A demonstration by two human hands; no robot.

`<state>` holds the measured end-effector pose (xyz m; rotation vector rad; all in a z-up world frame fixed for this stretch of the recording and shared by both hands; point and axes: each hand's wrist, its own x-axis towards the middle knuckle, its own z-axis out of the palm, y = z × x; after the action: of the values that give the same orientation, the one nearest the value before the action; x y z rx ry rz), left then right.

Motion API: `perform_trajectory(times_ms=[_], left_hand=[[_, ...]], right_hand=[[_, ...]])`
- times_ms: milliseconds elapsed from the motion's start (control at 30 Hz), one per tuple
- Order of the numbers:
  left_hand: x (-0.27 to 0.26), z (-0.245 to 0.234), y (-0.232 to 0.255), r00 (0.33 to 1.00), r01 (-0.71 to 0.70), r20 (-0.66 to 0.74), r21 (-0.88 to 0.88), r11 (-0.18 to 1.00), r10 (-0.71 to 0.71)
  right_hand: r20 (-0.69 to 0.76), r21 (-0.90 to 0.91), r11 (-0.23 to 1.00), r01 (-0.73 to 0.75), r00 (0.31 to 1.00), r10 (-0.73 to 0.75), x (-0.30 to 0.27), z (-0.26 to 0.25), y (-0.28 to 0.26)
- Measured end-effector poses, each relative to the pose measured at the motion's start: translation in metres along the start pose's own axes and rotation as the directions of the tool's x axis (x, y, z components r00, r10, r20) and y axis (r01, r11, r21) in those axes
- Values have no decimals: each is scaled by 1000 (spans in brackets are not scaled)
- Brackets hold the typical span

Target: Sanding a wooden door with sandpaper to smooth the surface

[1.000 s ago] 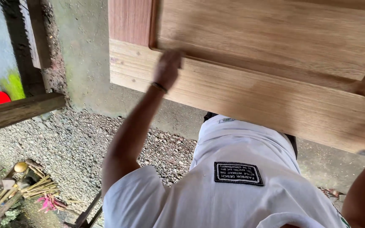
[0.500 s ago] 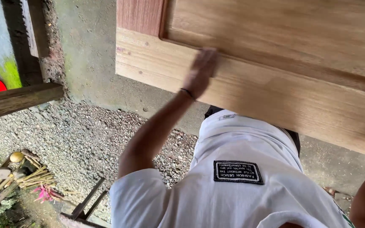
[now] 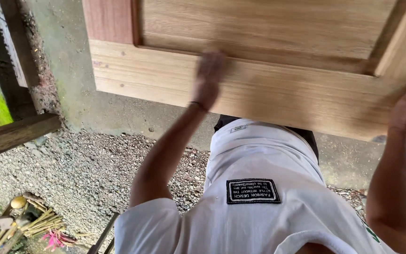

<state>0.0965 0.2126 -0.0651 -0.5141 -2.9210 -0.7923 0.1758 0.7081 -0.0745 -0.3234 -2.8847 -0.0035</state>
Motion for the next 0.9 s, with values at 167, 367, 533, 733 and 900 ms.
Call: perform_trajectory(times_ms=[167, 367, 533, 733, 900], left_hand=[[34, 81, 155, 973, -182, 132, -76, 980, 191], [35, 8, 117, 979, -199, 7, -197, 960, 204], [47, -28, 132, 988, -151, 40, 210, 966, 146], [56, 124, 255, 929, -319, 236, 121, 940, 285], [62, 75, 247, 957, -239, 186, 69, 969, 222]], right_hand=[[-177, 247, 968, 36, 984, 8, 38, -77, -62], [-114, 400, 916, -37, 990, 89, 35, -71, -48], [-117, 406, 913, -24, 990, 78, 39, -76, -48], [-96, 439, 898, -25, 993, 75, 38, -81, -44], [-62, 489, 872, -21, 996, 59, 36, -86, -41]])
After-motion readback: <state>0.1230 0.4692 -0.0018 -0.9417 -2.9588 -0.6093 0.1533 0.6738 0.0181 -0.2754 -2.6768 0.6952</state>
